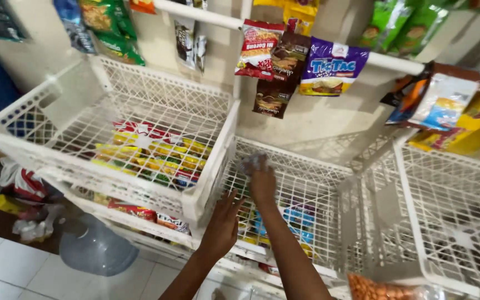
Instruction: Organizing, stocking, and cleaning snack shelves in a grocery store setting.
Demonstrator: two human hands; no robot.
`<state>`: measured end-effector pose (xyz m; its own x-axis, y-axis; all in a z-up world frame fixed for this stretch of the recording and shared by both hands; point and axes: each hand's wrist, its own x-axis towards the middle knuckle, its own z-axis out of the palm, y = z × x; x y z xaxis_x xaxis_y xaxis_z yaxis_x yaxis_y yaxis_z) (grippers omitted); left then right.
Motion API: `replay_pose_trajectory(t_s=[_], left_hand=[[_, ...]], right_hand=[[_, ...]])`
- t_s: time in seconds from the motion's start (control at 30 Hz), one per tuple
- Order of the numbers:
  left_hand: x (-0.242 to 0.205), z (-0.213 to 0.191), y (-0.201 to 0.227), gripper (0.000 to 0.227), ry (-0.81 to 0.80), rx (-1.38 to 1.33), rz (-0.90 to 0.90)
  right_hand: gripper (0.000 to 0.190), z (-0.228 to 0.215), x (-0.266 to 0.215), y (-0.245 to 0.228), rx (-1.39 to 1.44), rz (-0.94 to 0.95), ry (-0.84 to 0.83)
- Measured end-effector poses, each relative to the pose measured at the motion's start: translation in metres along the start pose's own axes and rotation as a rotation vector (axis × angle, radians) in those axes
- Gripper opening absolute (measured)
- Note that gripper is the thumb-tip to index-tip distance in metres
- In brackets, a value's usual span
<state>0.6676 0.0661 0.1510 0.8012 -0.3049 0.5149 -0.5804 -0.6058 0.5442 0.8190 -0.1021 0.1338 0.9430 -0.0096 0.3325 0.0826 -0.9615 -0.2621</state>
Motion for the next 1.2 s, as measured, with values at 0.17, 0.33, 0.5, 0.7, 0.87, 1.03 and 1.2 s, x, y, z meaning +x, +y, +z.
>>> replay_pose_trajectory(t_s=[0.17,0.33,0.5,0.7,0.87,1.03,1.2], left_hand=[[0.028,0.007,-0.027,0.064,-0.181,-0.024,-0.025],[0.031,-0.009,-0.01,0.073,-0.635,-0.039,-0.189],[0.034,0.01,-0.024,0.069,-0.755,0.013,-0.286],[0.032,0.001,-0.02,0.062,-0.384,-0.093,-0.224],[0.033,-0.013,-0.026,0.057,-0.145,-0.464,-0.286],[0.032,-0.007,-0.037,0.055,-0.166,-0.562,-0.276],[0.03,-0.009,-0.037,0.053,-0.174,-0.591,-0.282]], right_hand=[[0.063,0.078,-0.011,0.016,-0.25,-0.463,-0.07],[0.039,0.096,-0.022,0.172,-0.198,-0.378,-0.155],[0.042,0.042,-0.051,0.251,-0.515,0.064,-0.024],[0.048,0.185,-0.059,0.167,-0.333,0.204,-0.002],[0.034,0.088,-0.064,0.013,-0.093,-0.222,-0.396],[0.034,0.103,-0.092,0.146,-0.034,-0.096,-0.458],[0.022,0.042,-0.121,0.208,-0.592,0.351,-0.45]])
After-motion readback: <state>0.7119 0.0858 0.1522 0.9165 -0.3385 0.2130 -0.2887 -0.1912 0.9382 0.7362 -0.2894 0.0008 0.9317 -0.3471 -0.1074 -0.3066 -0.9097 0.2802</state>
